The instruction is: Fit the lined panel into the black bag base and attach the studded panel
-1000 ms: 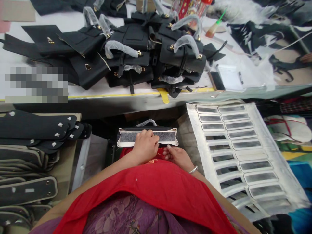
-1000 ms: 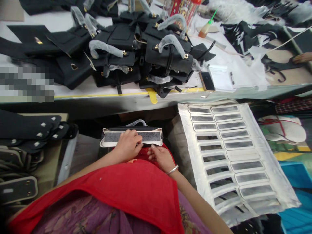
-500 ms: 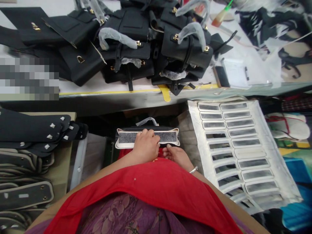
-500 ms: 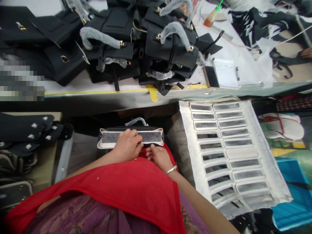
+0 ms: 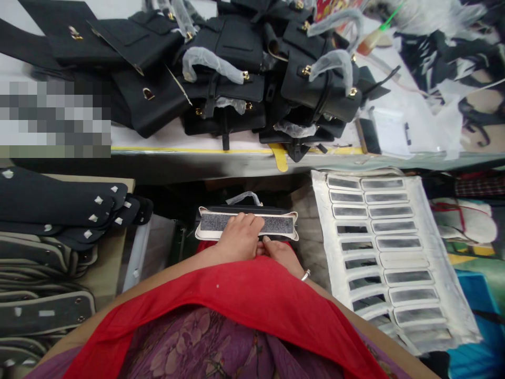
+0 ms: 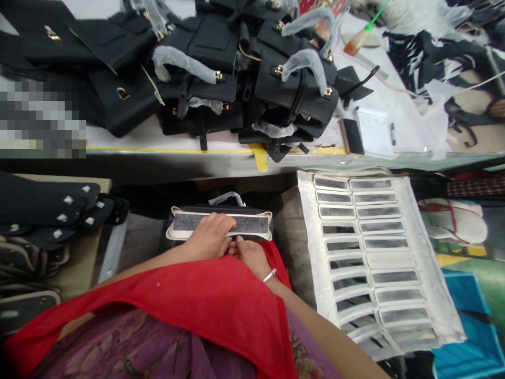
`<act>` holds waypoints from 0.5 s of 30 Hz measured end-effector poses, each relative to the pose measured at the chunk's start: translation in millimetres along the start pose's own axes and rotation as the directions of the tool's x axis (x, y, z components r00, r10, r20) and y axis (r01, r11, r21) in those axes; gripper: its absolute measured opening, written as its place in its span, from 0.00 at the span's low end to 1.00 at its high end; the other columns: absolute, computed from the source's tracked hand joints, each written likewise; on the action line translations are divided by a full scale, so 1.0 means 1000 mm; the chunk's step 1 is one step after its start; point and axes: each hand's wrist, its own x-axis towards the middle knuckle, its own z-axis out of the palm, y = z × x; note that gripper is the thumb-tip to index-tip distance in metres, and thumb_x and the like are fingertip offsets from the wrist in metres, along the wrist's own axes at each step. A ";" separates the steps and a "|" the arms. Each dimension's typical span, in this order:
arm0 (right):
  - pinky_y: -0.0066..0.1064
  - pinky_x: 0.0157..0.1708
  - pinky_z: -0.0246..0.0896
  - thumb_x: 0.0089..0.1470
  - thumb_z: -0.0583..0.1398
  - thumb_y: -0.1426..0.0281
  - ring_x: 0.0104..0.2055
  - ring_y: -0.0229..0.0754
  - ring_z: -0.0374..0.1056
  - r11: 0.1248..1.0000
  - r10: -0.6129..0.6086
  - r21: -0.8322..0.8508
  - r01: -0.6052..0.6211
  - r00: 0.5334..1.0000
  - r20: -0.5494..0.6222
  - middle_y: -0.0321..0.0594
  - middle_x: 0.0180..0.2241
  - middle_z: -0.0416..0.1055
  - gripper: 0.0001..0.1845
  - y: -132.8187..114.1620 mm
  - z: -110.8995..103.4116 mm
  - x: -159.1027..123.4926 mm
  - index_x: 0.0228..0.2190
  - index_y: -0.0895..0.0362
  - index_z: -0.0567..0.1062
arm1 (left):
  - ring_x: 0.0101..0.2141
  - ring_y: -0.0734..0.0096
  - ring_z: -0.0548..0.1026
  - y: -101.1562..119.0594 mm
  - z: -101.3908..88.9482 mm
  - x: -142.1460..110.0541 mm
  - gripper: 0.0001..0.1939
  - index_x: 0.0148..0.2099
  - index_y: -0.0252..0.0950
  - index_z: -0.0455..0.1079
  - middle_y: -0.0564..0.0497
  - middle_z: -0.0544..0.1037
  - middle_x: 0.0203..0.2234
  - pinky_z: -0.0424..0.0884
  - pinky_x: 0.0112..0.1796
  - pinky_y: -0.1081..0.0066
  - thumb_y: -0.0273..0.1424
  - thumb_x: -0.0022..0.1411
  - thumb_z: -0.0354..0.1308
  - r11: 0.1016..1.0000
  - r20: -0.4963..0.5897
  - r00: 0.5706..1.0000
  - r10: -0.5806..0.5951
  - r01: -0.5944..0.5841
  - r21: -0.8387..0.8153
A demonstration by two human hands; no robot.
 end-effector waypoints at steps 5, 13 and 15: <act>0.23 0.21 0.53 0.56 0.55 0.66 0.17 0.30 0.61 1.000 -0.020 0.015 0.022 0.996 -0.089 0.36 0.17 0.68 0.16 -0.002 0.010 -0.004 0.22 0.63 0.71 | 0.38 0.62 0.63 -0.021 -0.010 -0.016 0.05 0.35 0.35 0.65 0.46 0.66 0.36 0.63 0.39 0.63 0.29 0.59 0.50 0.996 -0.048 0.998 0.040 -0.037 0.081; 0.23 0.22 0.54 0.60 0.49 0.71 0.17 0.30 0.62 1.000 0.021 -0.013 -0.022 0.997 -0.075 0.37 0.17 0.68 0.19 -0.003 0.028 -0.001 0.22 0.64 0.71 | 0.36 0.63 0.65 -0.026 -0.008 -0.022 0.06 0.33 0.34 0.66 0.47 0.68 0.34 0.63 0.37 0.64 0.28 0.59 0.49 0.998 -0.075 0.997 0.004 0.001 0.063; 0.23 0.22 0.54 0.61 0.49 0.71 0.17 0.31 0.62 1.000 0.024 -0.012 -0.024 0.998 -0.053 0.37 0.17 0.68 0.19 -0.002 0.034 0.000 0.22 0.63 0.71 | 0.35 0.63 0.65 -0.026 -0.008 -0.023 0.06 0.33 0.34 0.66 0.47 0.68 0.34 0.64 0.37 0.64 0.28 0.58 0.49 0.998 -0.085 0.996 0.003 0.002 0.061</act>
